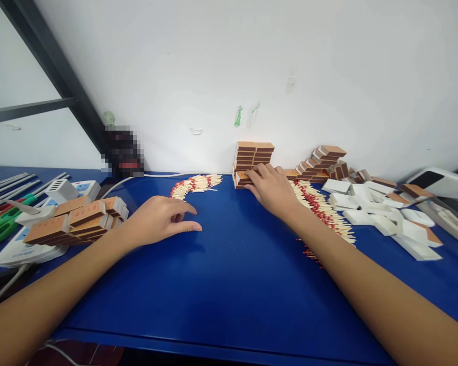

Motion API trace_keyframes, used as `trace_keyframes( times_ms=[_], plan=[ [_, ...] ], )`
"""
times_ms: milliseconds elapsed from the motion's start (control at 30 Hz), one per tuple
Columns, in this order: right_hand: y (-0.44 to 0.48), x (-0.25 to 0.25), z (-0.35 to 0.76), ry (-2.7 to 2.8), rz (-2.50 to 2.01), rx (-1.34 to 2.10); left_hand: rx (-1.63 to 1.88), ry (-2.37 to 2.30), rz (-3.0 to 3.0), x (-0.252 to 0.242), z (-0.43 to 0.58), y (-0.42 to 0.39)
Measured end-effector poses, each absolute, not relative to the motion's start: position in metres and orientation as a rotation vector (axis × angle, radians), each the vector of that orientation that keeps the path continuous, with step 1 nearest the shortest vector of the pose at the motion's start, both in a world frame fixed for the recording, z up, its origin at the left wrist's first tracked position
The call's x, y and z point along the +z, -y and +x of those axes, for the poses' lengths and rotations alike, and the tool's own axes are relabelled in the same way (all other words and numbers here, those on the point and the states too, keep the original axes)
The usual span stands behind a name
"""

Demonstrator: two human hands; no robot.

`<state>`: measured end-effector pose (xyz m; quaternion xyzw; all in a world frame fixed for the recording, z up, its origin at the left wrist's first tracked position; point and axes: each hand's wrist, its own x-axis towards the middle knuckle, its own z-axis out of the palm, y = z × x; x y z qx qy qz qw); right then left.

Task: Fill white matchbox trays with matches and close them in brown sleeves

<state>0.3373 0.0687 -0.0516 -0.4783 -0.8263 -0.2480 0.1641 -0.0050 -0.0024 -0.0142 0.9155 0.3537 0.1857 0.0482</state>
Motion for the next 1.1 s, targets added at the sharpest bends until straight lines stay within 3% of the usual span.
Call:
trace_keyframes(
  times_ms=[1100],
  plan=[
    [-0.066, -0.044, 0.346, 2.197, -1.859, -0.555, 0.529, -1.107, 2.795, -0.014, -0.003, 0.004]
  ],
)
